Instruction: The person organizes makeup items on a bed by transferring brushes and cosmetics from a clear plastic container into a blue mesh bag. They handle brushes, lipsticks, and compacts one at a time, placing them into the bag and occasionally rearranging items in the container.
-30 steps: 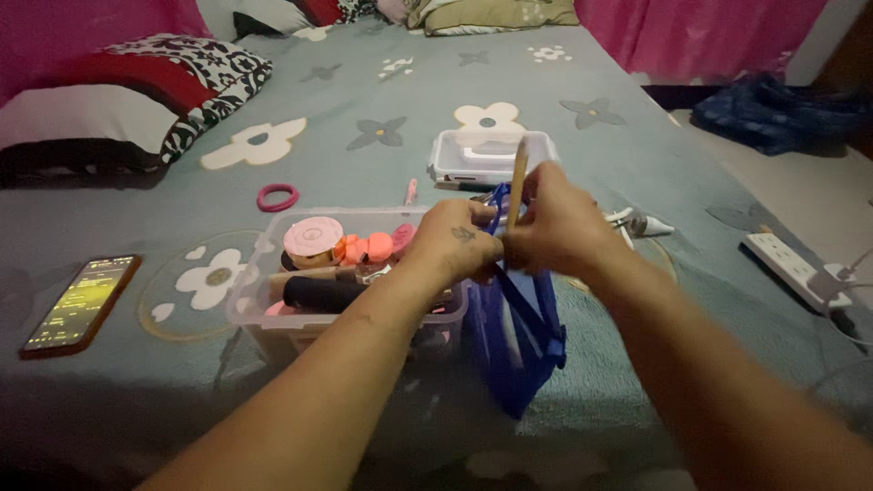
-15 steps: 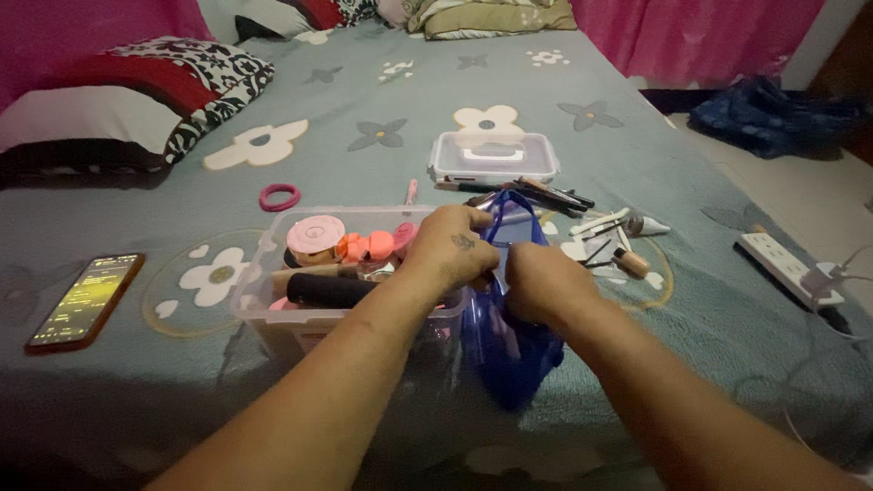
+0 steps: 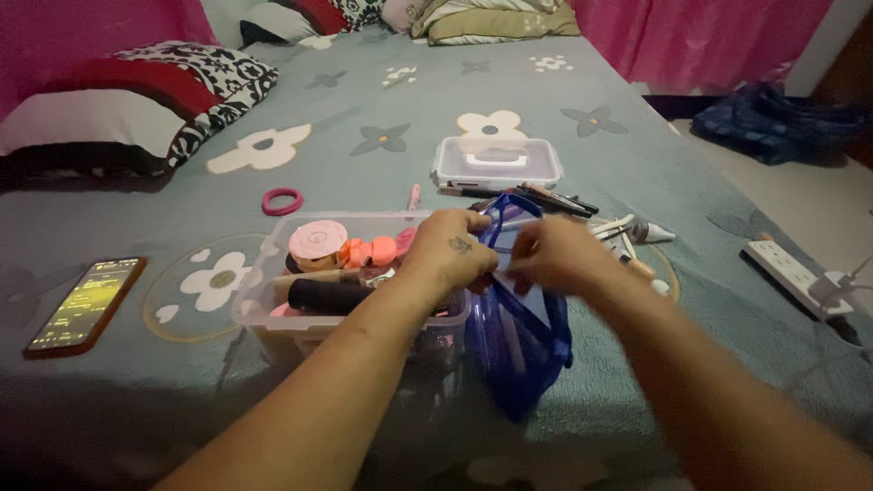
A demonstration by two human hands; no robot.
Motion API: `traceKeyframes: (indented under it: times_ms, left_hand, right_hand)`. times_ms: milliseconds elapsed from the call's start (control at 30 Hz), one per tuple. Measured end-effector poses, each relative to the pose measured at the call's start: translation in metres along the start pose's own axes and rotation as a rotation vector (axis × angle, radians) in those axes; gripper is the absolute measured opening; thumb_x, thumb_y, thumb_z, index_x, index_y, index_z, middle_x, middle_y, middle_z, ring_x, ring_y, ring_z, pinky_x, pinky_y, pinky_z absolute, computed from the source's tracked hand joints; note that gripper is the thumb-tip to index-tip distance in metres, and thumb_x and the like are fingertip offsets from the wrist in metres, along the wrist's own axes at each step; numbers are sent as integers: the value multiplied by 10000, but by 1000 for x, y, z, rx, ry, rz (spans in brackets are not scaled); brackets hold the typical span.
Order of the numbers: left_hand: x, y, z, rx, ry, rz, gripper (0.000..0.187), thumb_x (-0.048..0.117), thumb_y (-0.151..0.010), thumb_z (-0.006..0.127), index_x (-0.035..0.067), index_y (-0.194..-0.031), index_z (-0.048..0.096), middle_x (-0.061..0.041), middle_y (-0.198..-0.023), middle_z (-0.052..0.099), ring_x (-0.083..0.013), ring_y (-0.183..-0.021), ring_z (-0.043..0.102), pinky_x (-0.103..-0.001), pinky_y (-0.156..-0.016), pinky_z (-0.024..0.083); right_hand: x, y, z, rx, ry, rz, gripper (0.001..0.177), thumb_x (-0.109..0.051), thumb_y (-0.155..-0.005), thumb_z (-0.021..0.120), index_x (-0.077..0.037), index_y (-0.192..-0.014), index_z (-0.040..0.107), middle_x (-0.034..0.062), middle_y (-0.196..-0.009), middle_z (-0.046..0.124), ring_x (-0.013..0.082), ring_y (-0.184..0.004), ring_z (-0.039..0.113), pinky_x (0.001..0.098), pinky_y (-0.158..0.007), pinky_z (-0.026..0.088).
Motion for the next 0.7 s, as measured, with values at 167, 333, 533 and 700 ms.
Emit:
traceKeyframes:
  times_ms: [167,333,533,700]
  left_hand:
    - [-1,-2,1,-4,18,4,664,-19,-690,682,5,-1351,623,-174,-755,758,-206,-560,726,-327,-525,586]
    - [-3,-6,1,-12,45,-19,654,-19,-687,686,1,-1339,637,-155,-787,763,-211,-547,733,-332,-514,600]
    - [-7,-7,0,-17,80,-26,641,-32,-708,683,-3,-1346,623,-187,-782,761,-223,-532,715,-340,-491,589]
    - [-8,-7,-2,-31,39,-52,636,-26,-714,722,0,-1344,641,-174,-765,764,-206,-526,714,-326,-486,572]
  right_hand:
    - [38,-20,-47,246,-312,39,196,-233,-904,774,-46,-959,763,88,-882,817,176,-784,693,356,-702,477]
    - [113,-77,-62,386,-254,212,208,-180,-900,790,-45,-1055,758,132,-932,792,229,-783,693,393,-660,529]
    - [211,-153,-50,385,11,254,298,-120,-824,841,-69,-1105,759,151,-1029,783,252,-852,748,361,-758,567]
    - [241,-176,-33,231,339,350,308,-217,-921,726,-128,-1216,737,126,-1068,758,294,-967,759,452,-862,563]
Point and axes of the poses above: each hand's wrist, its own y-axis away from the middle knuckle, its own z-axis out of the palm, x = y × z, the point moved 1 cm from there along -y, towards the middle knuckle
